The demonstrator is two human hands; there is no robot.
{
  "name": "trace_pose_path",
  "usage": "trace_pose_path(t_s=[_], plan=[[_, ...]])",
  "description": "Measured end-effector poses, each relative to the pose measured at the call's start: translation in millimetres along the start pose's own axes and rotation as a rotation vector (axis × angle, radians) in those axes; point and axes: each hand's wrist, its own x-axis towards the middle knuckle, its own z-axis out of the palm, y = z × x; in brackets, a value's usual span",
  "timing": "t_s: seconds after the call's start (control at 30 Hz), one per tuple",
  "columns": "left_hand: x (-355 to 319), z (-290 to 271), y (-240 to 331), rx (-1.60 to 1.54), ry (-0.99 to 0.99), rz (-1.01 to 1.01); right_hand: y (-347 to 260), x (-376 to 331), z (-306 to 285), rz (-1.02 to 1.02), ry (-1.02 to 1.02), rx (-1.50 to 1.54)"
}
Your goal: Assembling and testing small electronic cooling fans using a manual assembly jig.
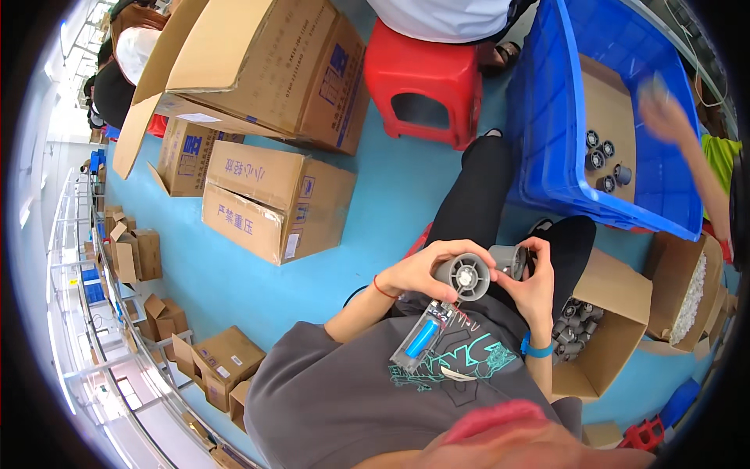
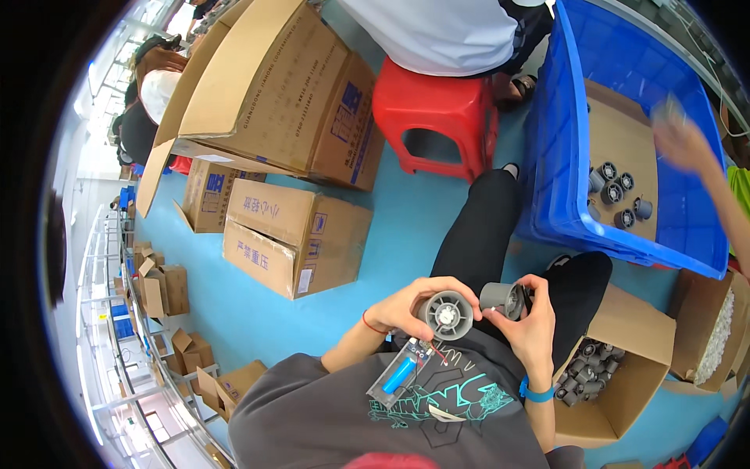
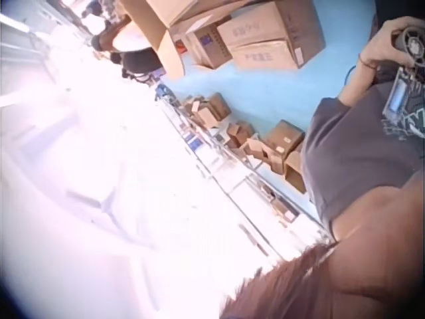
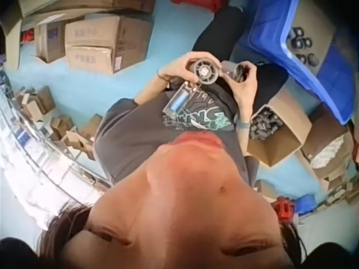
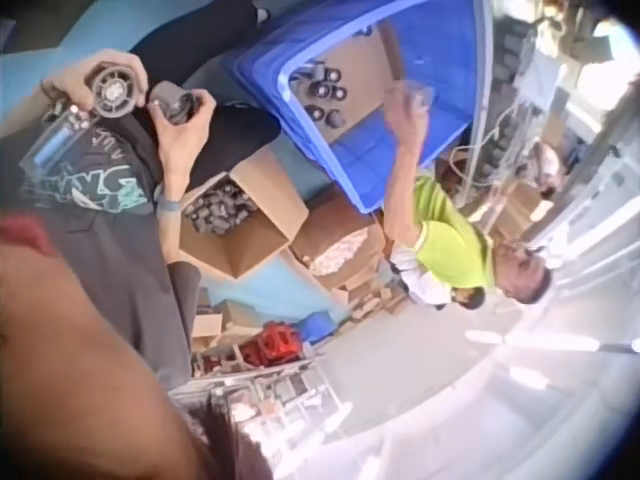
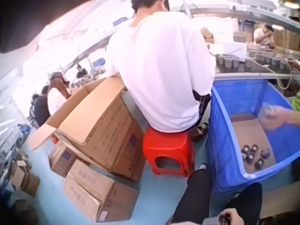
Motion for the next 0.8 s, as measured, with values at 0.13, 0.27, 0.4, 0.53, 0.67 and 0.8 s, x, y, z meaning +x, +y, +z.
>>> trace_pose_path(t_s=[0.13, 0.27, 0.4, 0.53, 0.67, 0.8], plan=[[3, -2, -7, -0.009, 0.009, -0.065, -3, 9, 6, -0.055, 0.012, -0.119], [1, 11, -18, -0.068, 0.226, -0.033, -2, 12, 16, -0.12, -0.072, -0.186], [9, 5, -15, -0.16, 0.242, 0.032, 1, 11, 9, -0.078, -0.022, -0.172], [21, -8, -4, -0.182, 0.298, 0.069, 4, 8, 5, -0.043, 0.003, -0.179], [30, -13, -1, -0.126, 0.253, 0.069, 7, 3, 0, -0.041, 0.007, -0.159], [46, -5, -6, -0.166, 0.221, 0.043, 12, -2, -7, -0.026, 0.029, -0.142]])
